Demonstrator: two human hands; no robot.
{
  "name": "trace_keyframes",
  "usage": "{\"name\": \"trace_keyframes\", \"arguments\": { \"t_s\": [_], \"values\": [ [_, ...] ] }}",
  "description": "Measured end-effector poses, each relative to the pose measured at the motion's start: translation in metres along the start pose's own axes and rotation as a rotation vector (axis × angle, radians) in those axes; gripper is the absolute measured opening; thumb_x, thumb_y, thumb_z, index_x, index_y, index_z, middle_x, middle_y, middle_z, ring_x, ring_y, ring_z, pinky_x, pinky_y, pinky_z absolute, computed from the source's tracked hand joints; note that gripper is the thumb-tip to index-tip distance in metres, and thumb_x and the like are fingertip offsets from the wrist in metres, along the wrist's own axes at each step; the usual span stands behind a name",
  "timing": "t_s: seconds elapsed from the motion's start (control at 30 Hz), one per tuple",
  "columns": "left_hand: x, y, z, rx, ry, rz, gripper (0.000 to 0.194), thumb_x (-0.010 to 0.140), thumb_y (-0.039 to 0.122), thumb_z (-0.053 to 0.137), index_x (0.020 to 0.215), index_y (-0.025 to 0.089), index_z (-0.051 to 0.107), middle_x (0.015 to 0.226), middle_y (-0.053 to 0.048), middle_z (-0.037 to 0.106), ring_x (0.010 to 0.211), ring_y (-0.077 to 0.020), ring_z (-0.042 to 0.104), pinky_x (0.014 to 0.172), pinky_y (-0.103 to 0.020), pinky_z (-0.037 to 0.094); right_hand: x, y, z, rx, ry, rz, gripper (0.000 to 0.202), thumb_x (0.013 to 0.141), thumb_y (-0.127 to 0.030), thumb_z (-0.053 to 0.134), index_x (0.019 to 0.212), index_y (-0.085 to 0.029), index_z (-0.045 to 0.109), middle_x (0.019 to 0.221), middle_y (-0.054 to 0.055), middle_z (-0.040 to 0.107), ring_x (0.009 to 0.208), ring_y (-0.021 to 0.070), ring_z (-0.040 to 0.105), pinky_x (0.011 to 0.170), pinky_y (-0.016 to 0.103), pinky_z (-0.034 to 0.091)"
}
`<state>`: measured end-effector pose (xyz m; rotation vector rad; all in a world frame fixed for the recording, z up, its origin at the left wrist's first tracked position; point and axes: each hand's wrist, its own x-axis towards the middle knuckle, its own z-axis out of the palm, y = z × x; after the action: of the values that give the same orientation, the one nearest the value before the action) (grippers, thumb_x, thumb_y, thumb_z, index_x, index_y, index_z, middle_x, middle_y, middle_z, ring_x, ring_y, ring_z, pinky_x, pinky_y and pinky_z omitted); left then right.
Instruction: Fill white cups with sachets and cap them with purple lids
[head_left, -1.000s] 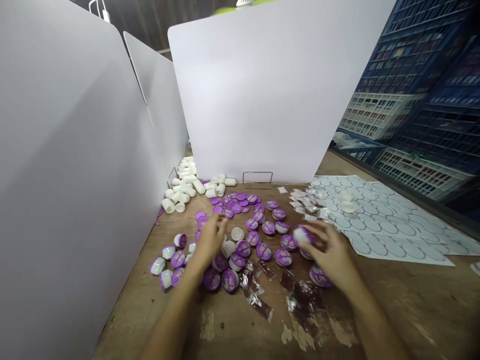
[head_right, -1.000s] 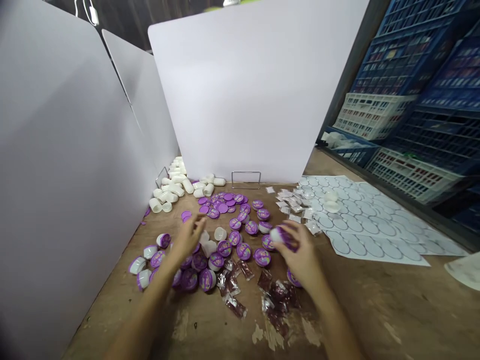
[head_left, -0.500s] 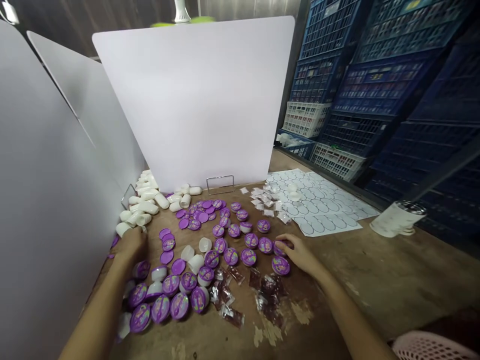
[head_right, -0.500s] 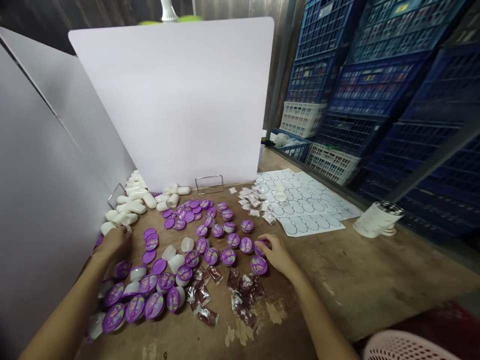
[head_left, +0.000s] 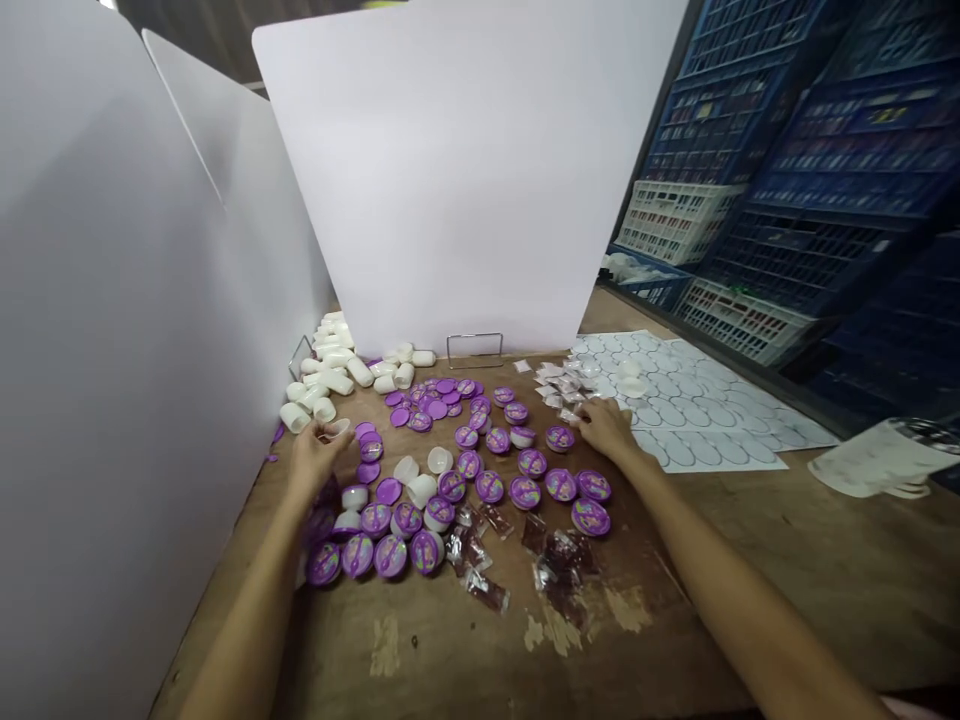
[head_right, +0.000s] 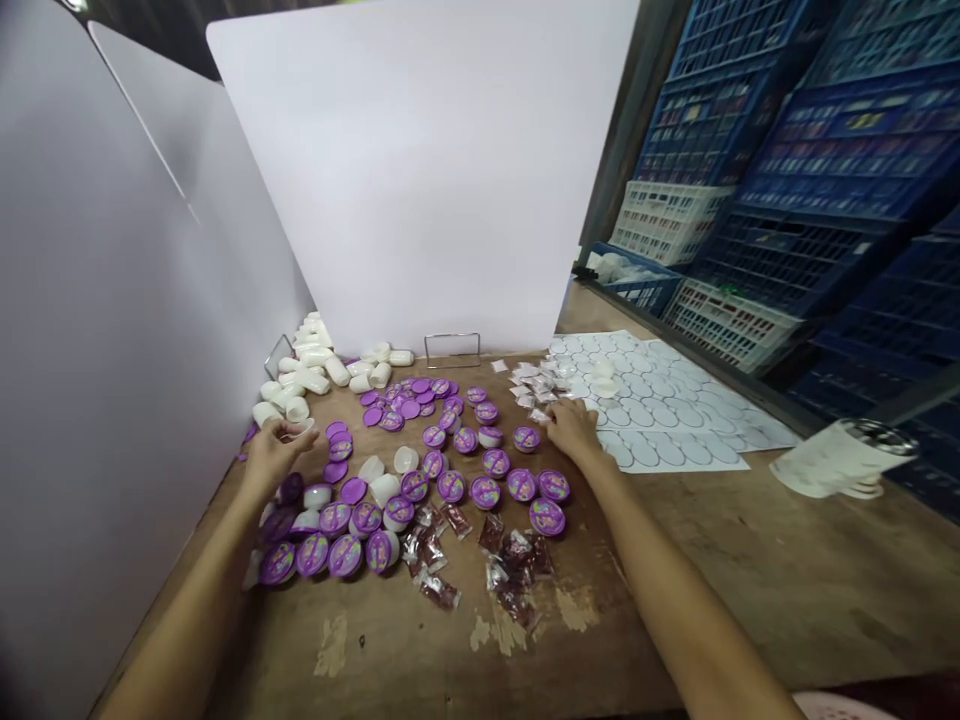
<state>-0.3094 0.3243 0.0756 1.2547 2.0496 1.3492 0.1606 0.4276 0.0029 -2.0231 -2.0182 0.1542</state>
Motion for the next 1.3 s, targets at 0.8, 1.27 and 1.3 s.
{"name": "trace_keyframes", "arguments": {
  "t_s": [0.8, 1.27, 1.3],
  "values": [
    [-0.149, 0.044, 0.057, -0.864, -0.317, -0.271, 0.033, 0.073, 0.032, 0.066, 0.102, 0.019, 0.059, 0.081, 0.001, 0.060, 0.048, -0.0053, 0.043, 0.043, -0.019, 0.026, -0.164, -0.190, -0.043, 0.209, -0.267, -0.230, 0.022, 0.093, -0.023, 0.045, 0.094, -0.016, 0.066, 0.081, 0.012, 0.071, 0.077, 0.0242, 0.067, 0.066, 0.031, 0.044],
    [-0.158, 0.040, 0.056, -0.749, -0.339, -0.271, 0.025, 0.072, 0.037, 0.067, 0.088, 0.019, 0.061, 0.071, 0.002, 0.056, 0.047, -0.0063, 0.041, 0.041, -0.018, 0.027, -0.177, -0.191, -0.044, 0.691, -0.177, -0.219, 0.019, 0.092, -0.032, 0.044, 0.092, -0.020, 0.059, 0.065, 0.003, 0.065, 0.058, 0.0195, 0.061, 0.054, 0.027, 0.040],
    [-0.161, 0.041, 0.057, -0.758, -0.333, -0.249, 0.023, 0.073, 0.035, 0.067, 0.088, 0.020, 0.061, 0.072, 0.002, 0.057, 0.051, -0.0072, 0.044, 0.044, -0.018, 0.031, -0.176, -0.199, -0.045, 0.836, -0.190, -0.241, 0.019, 0.091, -0.035, 0.045, 0.092, -0.021, 0.057, 0.060, 0.000, 0.062, 0.052, 0.0176, 0.057, 0.050, 0.025, 0.038]
  ]
}}
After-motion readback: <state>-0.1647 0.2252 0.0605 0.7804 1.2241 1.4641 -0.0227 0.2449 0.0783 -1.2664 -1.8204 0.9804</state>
